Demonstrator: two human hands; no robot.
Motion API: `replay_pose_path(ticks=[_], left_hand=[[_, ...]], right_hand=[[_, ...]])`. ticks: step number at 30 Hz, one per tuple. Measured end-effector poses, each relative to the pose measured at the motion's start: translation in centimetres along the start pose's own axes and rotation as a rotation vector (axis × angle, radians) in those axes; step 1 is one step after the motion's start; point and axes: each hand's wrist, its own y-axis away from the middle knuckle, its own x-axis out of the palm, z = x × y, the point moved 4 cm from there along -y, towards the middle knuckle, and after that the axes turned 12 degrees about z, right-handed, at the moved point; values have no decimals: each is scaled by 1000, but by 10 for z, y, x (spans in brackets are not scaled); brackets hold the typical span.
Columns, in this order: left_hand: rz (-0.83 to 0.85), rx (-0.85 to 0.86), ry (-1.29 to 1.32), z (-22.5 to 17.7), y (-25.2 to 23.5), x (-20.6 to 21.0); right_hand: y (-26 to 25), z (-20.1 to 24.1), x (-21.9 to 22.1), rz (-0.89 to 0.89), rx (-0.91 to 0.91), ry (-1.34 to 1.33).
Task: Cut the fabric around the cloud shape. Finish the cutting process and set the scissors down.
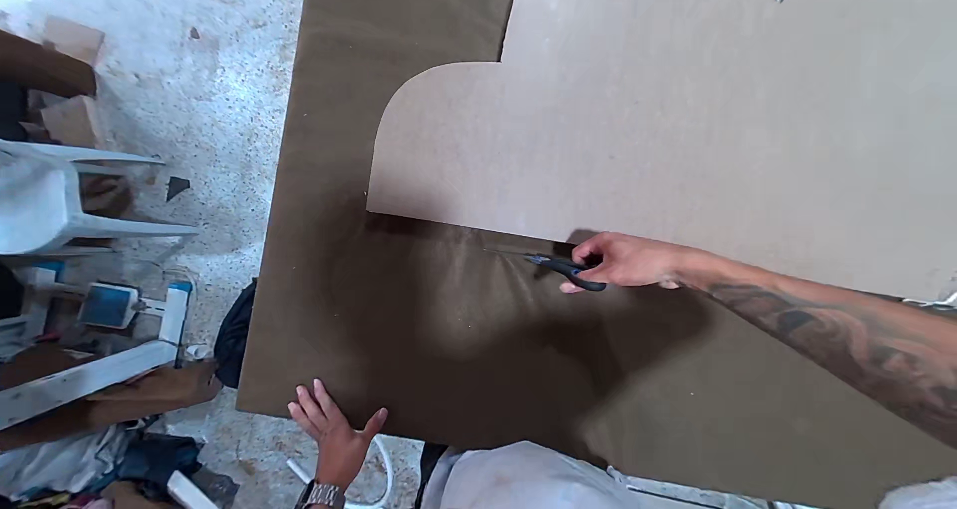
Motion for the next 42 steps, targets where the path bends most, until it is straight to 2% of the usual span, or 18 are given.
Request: replay_pose_path(ticks=[6, 12, 19, 24, 27, 30, 34, 37, 38, 42], left_hand=[[-33, 6, 0, 5, 1, 4], [-67, 23, 7, 12, -2, 8], [35, -63, 9, 12, -3, 5], [133, -176, 26, 1, -1, -5], [107, -190, -57, -14, -3, -20], [120, -109, -111, -38, -43, -72], [-108, 104, -94, -37, -154, -134], [-50, 221, -117, -29, -238, -144], [-18, 226, -115, -28, -251, -143], [42, 145, -110, -23, -255, -137]], right_hand=[[-12, 18, 5, -18, -6, -49], [-20, 39, -1, -16, 2, 71], [-39, 52, 0, 37, -21, 52], [-60, 82, 11, 11, -31, -15], [-67, 92, 7, 52, -47, 14], [-76, 109, 8, 58, 8, 59], [-89, 125, 15, 27, 20, 16], [-93, 131, 18, -5, 3, 45], [-97, 134, 21, -11, 8, 52], [-111, 148, 26, -3, 47, -19]])
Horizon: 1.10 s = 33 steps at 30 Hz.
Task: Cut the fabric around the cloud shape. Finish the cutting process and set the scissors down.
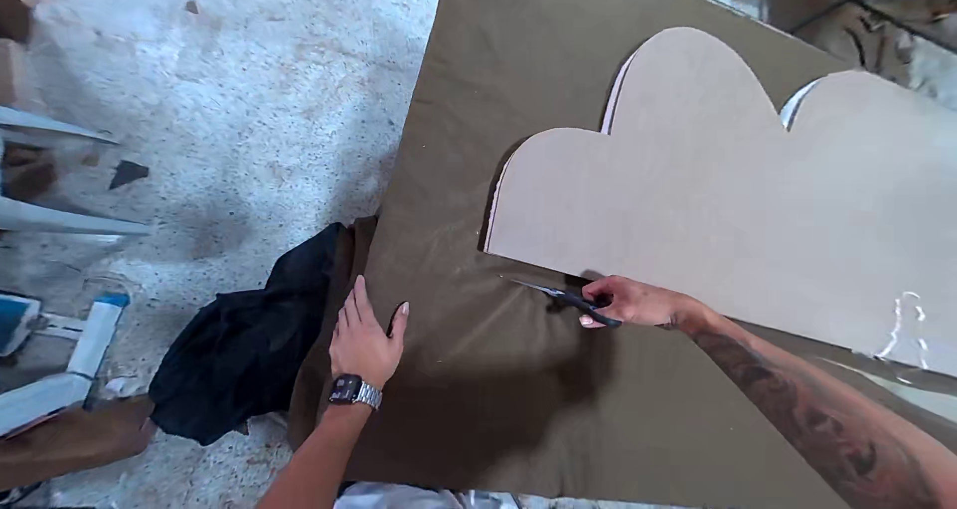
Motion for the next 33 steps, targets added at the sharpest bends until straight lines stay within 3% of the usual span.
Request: replay_pose_path(ticks=[7, 20, 27, 33], left_hand=[[-16, 30, -2, 0, -1, -8], [-73, 58, -48, -1, -8, -13], [-105, 67, -89, -1, -7, -8], [-95, 47, -88, -5, -4, -10]], right_hand=[[-16, 35, 0, 44, 101, -42], [-39, 64, 11, -35, 51, -32], [-57, 72, 38, -144, -26, -113], [-76, 103, 108, -280, -21, -439]])
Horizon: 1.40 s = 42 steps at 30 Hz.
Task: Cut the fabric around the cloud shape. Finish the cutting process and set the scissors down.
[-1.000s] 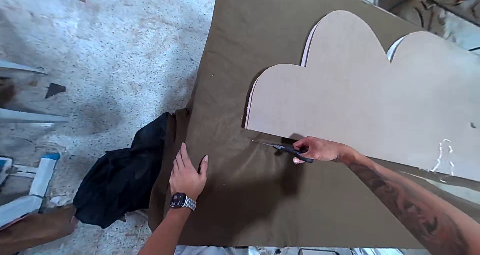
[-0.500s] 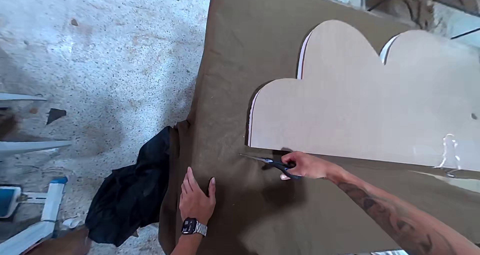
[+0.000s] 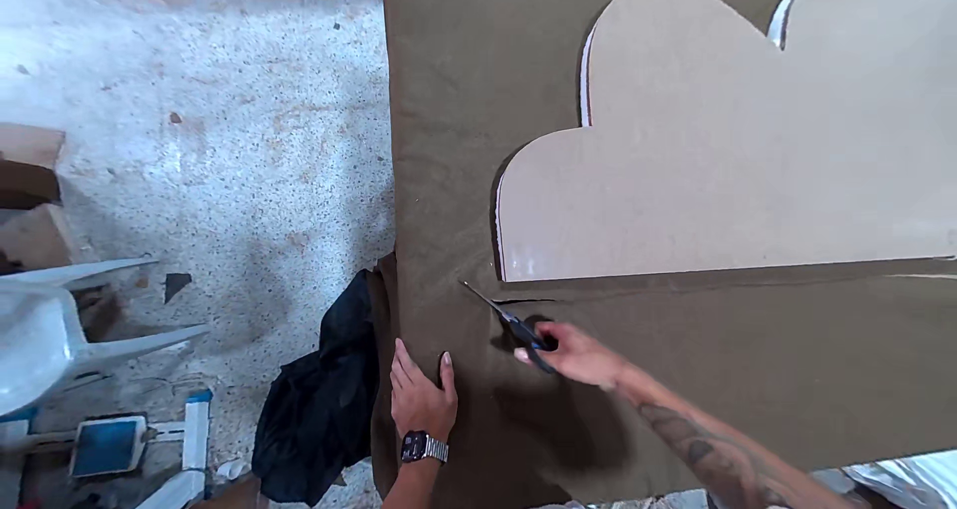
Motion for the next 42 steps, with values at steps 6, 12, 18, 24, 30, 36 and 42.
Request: replay_pose_path(ticks=[6, 12, 18, 24, 30, 36, 42], left_hand=[[33, -23, -11, -1, 5, -3], [10, -35, -14, -2, 9, -1], [7, -40, -36, -4, 8, 0], [18, -49, -48, -2, 7, 5], [6, -29, -68, -4, 5, 4], [53, -16, -42, -5, 7, 1], [109, 51, 45, 3, 3, 0]], right_hand=[[-4, 0, 46, -324, 61, 91], [-6, 1, 50, -389, 98, 186], [-10, 13, 67, -356, 51, 32], [-29, 20, 94, -459, 13, -248], [-30, 26, 89, -500, 55, -187], [-45, 45, 93, -654, 43, -236], [-61, 55, 86, -716, 30, -365]])
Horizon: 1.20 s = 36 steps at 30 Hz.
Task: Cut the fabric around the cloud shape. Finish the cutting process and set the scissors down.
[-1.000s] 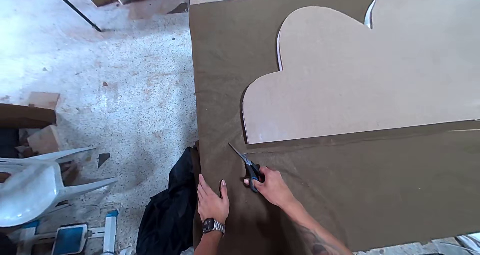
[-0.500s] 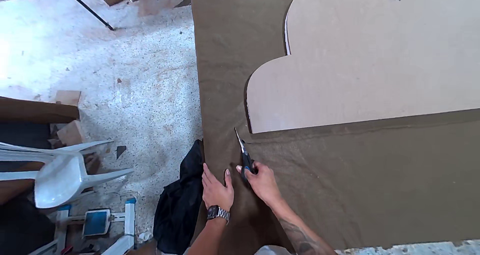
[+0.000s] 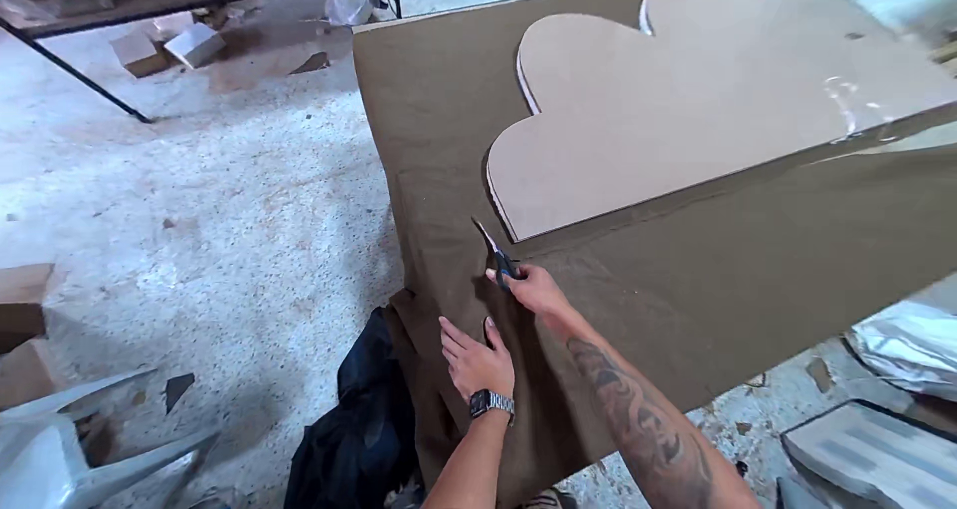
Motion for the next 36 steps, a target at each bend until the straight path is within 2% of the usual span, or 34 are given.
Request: replay_pose_path(ticks=[5, 11, 16, 18, 21, 24, 25, 27, 29, 30, 31, 32, 33, 36], left_hand=[[107, 10, 36, 3, -8, -7], [498, 17, 26, -3, -15, -32], [668, 75, -76, -7, -25, -37], [695, 75, -102, -6, -28, -34], [623, 86, -57, -1, -26, -25], [567, 130, -12, -1, -25, -26], [633, 142, 0, 1, -27, -28], [973, 129, 66, 10, -34, -45], [1403, 150, 122, 20, -62, -76], [1553, 189, 149, 25, -90, -93], [1626, 249, 165, 31, -127, -103], [1636, 350, 109, 36, -170, -115], [1572, 466, 30, 41, -216, -130], [1279, 598, -284, 35, -362, -199]], right_hand=[[-14, 6, 16, 9, -14, -139], [-22, 30, 12, 36, 19, -185], [-34, 41, 12, 5, 8, -155], [-33, 40, 12, 11, 22, -171], [-38, 53, 10, -6, 51, -254], [-51, 68, 5, -63, 38, -167], [-54, 67, 6, -70, 28, -127], [-55, 61, 11, -64, 32, -68], [-53, 67, 9, -64, 45, -57], [-56, 72, 5, -68, 54, -77], [-63, 77, 1, -65, 67, -113], [-69, 82, -3, -54, 86, -143], [-74, 85, -4, -47, 100, -155], [-75, 90, -1, -22, 108, -238]])
